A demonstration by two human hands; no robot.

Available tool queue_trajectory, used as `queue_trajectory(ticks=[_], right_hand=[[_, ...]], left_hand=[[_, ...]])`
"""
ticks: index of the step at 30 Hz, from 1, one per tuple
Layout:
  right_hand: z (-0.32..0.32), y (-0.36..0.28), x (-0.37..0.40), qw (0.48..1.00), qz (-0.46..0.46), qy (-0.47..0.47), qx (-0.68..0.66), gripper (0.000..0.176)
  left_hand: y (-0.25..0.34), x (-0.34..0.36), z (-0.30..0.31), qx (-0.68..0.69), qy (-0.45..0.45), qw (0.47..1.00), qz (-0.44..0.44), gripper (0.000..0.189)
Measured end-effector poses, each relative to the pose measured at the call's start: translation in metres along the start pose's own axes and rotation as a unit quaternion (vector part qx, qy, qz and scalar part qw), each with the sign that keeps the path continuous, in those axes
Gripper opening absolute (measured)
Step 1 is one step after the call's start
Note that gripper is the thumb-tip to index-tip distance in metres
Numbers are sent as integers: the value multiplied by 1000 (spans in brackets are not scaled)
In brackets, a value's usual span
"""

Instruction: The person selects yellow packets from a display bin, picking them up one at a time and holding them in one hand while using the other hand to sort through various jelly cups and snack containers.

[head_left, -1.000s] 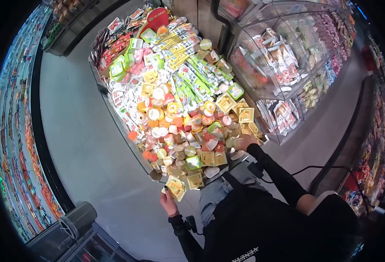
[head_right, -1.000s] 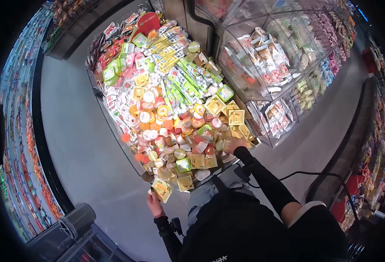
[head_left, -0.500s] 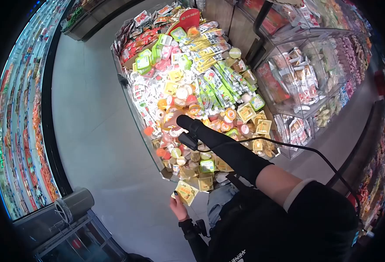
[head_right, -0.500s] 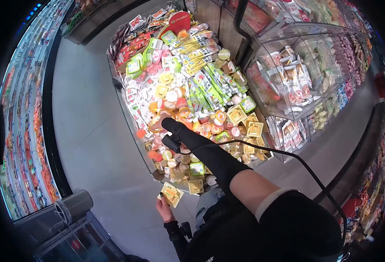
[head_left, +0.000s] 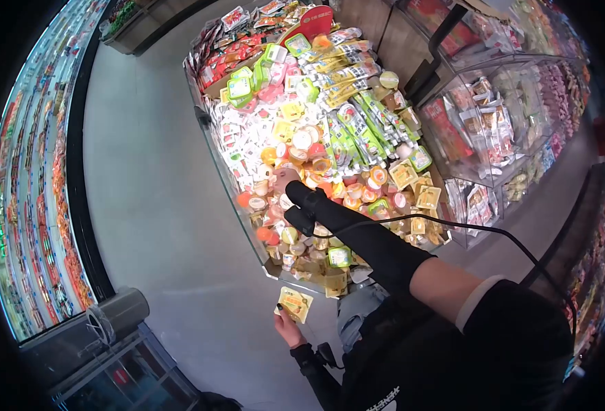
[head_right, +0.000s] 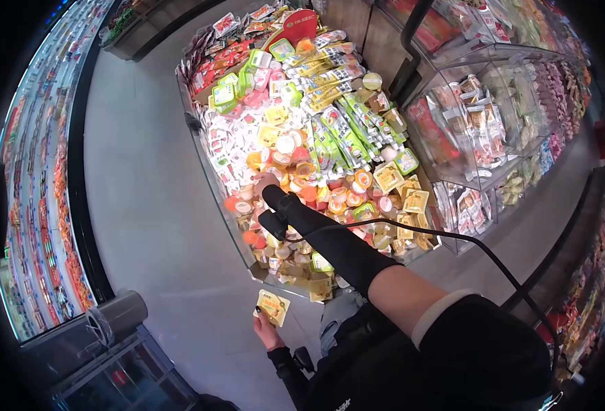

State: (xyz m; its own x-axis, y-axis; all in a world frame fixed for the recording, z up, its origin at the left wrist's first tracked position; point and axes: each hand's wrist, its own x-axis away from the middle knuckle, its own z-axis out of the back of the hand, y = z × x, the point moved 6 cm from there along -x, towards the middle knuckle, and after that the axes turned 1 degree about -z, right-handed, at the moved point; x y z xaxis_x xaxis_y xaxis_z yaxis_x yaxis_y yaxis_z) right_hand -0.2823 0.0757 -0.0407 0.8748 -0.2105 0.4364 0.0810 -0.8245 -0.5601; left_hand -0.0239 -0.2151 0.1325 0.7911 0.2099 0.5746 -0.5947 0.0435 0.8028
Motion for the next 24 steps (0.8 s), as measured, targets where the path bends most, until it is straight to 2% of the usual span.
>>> queue_trajectory(ticks=[2,4,7,8,9,10,14,15,16,17,18,20,21,23,24], right_hand=[[-7,-46,55,972,-8,138,190,17],[31,-62,89,983,7,92,161,19],[125,-91,160,958,49,174,221,15],[160,-95,182,964,46,192,178,13],[176,-111,213,952,43,268,141,18],[198,-120,233,918,24,291,268,17],[242,-122,286,897,-21,267,352,18],[234,-126,293,844,33,218,490,18],[221,-127,298,768,87,161,613,19],[219,-117,296,709,75,114,692,24],[214,-113,296,712,74,114,689,24],[182,-81,289,686,34,-55,724,21],[177,-66,285,688,36,-58,723,21],[159,-46,282,475,253,-19,842,20],[154,-43,278,479,254,-22,840,20]], left_hand=[[1,-5,0,-9,4,1000,-4,29],[1,-9,-3,-32,-27,999,16,30],[1,-14,-13,14,-38,999,7,30],[-4,-19,-13,8,-47,999,7,30],[-9,-24,-14,0,-62,998,5,30],[-8,-25,-18,-19,-66,998,6,31],[-3,-23,-39,-21,-82,996,9,30],[-2,-21,-43,-27,-85,996,0,31],[-1,-19,-46,-31,-85,996,1,31],[0,-17,-48,-39,-86,996,2,31],[2,-15,-49,-46,-87,995,1,31],[-5,-16,-44,-62,-85,995,-4,31],[-7,-16,-42,-73,-84,994,-7,31],[-7,-12,-40,-83,-78,993,-5,31],[-7,-8,-40,-95,-76,993,-1,31]])
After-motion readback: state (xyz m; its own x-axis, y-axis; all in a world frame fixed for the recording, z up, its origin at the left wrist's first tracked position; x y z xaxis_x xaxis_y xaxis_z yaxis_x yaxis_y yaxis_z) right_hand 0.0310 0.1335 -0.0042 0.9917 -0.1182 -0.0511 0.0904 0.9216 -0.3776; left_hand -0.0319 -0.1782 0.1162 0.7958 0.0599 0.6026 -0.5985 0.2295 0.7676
